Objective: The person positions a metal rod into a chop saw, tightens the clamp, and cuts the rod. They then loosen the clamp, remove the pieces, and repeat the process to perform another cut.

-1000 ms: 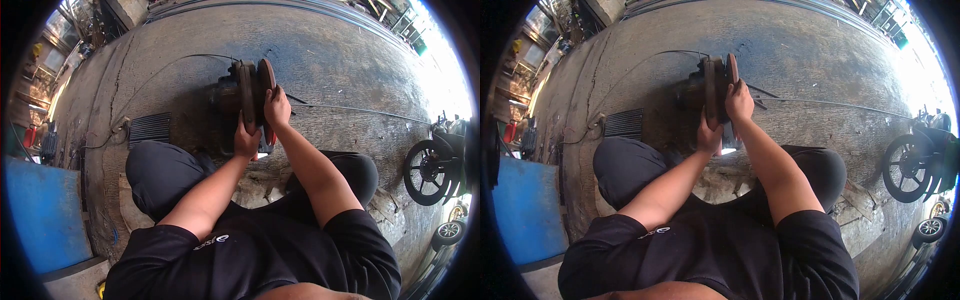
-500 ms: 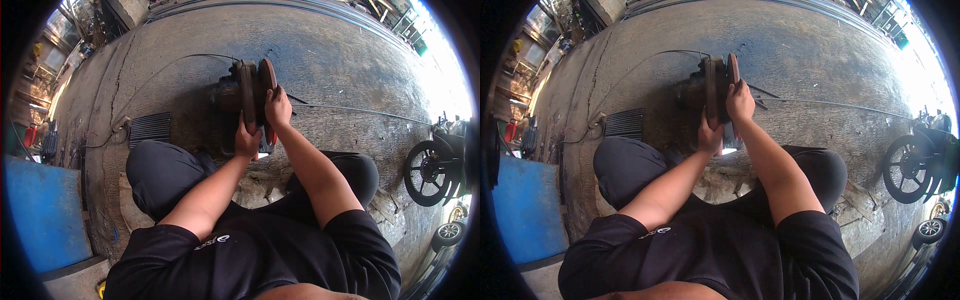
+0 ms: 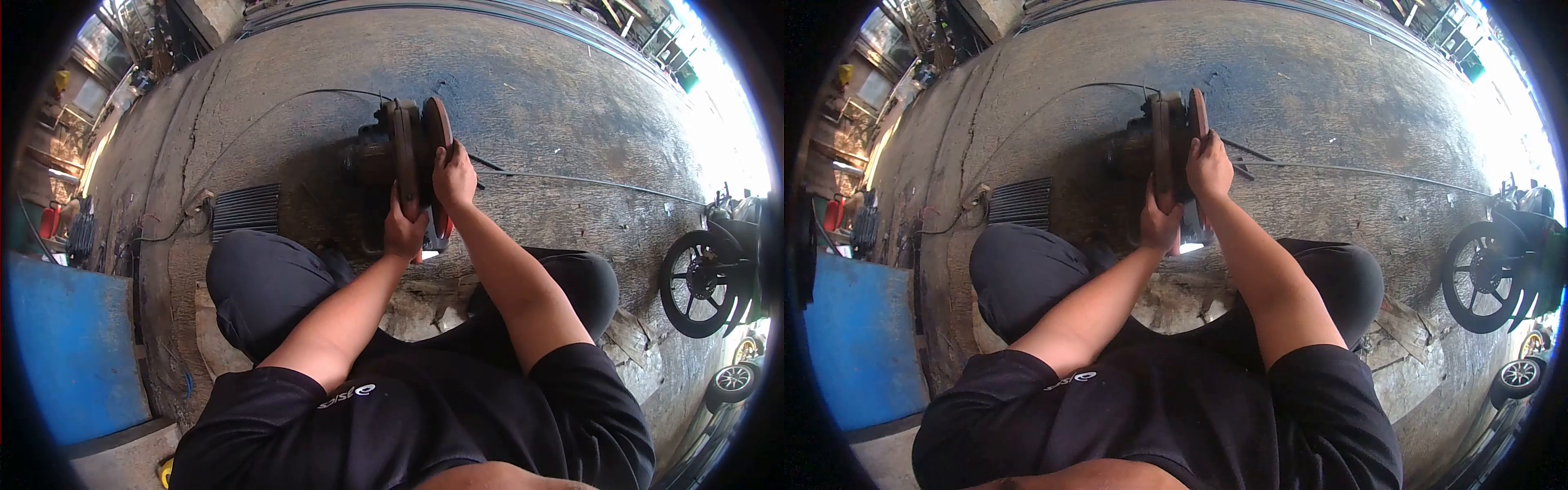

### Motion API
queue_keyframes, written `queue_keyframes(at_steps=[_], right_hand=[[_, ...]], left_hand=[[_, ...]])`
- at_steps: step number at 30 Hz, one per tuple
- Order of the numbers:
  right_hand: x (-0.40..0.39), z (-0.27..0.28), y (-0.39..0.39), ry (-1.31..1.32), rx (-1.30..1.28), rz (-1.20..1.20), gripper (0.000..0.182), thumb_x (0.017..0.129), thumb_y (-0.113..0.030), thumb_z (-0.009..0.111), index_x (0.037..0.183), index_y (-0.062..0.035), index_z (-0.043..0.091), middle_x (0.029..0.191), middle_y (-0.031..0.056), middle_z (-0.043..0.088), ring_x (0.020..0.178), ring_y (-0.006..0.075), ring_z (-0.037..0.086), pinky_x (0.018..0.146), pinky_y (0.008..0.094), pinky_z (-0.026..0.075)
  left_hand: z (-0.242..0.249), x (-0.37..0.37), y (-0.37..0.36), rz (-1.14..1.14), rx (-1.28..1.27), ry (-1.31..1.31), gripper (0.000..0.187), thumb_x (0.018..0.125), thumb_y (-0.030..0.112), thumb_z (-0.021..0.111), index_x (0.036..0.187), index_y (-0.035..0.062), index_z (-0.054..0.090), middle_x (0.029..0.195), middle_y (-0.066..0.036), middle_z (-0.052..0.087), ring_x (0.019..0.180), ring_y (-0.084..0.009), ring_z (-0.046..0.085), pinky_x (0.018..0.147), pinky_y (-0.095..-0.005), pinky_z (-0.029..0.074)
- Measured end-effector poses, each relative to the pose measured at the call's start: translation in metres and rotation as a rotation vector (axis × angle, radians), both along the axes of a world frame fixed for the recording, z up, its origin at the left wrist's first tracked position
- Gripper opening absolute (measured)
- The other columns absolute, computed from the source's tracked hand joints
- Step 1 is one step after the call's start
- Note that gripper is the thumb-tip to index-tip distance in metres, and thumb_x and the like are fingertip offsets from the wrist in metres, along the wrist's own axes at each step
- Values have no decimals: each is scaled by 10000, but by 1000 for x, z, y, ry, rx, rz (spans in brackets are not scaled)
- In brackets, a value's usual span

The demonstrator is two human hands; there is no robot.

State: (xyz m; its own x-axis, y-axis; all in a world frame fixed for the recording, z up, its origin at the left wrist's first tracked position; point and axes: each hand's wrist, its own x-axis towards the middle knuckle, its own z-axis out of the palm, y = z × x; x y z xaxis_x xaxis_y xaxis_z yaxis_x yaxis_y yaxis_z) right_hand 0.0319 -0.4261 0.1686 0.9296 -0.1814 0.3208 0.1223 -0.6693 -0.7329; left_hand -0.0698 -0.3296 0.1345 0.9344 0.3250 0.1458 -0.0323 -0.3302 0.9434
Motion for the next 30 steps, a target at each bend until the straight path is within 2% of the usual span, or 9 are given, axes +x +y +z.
queue_keyframes(at_steps=[11,16,20,22,24,25,26,28,30], right_hand=[[26,52,-1,12,177,-11,392,846,-284,557,1125,-11,585,1020,217,639,976,384,599,858,426,461],[32,86,-11,-50,174,104,399,821,-240,576,1146,-9,577,1040,226,629,983,382,596,863,421,461],[27,89,-16,-166,121,118,404,820,-227,596,1172,-30,570,1069,208,625,986,355,606,853,404,472],[24,91,-19,-194,88,106,400,825,-231,609,1180,-51,575,1067,186,636,975,331,622,838,387,485],[22,96,-21,-167,128,168,434,814,-211,602,1195,-12,542,1089,232,603,1004,380,587,862,417,464],[26,97,-20,-206,152,164,411,819,-225,609,1161,-2,566,1047,228,620,966,376,604,843,409,475],[31,98,-20,-205,150,160,411,819,-225,609,1161,-2,566,1047,228,620,966,376,604,843,409,475],[40,103,-19,-235,209,148,367,821,-234,615,1108,-5,602,971,219,641,912,367,624,808,405,485],[46,113,-16,-178,210,121,315,815,-239,624,1059,-39,636,920,203,653,879,360,634,778,402,489]], left_hand=[[59,42,3,142,-33,17,711,671,174,678,1322,38,427,1149,-217,587,1077,-335,579,912,-375,448],[118,103,22,65,-311,74,568,645,219,718,1126,-35,553,1013,-181,633,937,-285,609,818,-379,473],[154,197,49,-72,-618,393,469,708,304,681,1032,-18,577,902,-151,626,808,-276,613,732,-417,499],[185,225,54,-89,-580,392,409,761,340,619,993,6,570,820,-146,620,723,-274,614,690,-439,511],[217,226,54,-87,-537,376,347,801,353,569,942,36,558,782,-142,609,702,-278,615,641,-464,515],[222,230,53,-83,-632,293,325,829,366,532,879,46,556,671,-111,562,547,-254,567,492,-401,490],[225,234,52,-56,-683,237,272,848,326,521,858,58,562,669,-87,562,533,-226,550,483,-375,482],[217,232,56,-53,-748,44,245,856,293,524,855,51,566,720,-84,576,546,-203,542,490,-349,472],[204,205,65,72,-381,-46,348,833,281,548,1019,-10,584,917,-155,624,772,-265,611,701,-397,509]])
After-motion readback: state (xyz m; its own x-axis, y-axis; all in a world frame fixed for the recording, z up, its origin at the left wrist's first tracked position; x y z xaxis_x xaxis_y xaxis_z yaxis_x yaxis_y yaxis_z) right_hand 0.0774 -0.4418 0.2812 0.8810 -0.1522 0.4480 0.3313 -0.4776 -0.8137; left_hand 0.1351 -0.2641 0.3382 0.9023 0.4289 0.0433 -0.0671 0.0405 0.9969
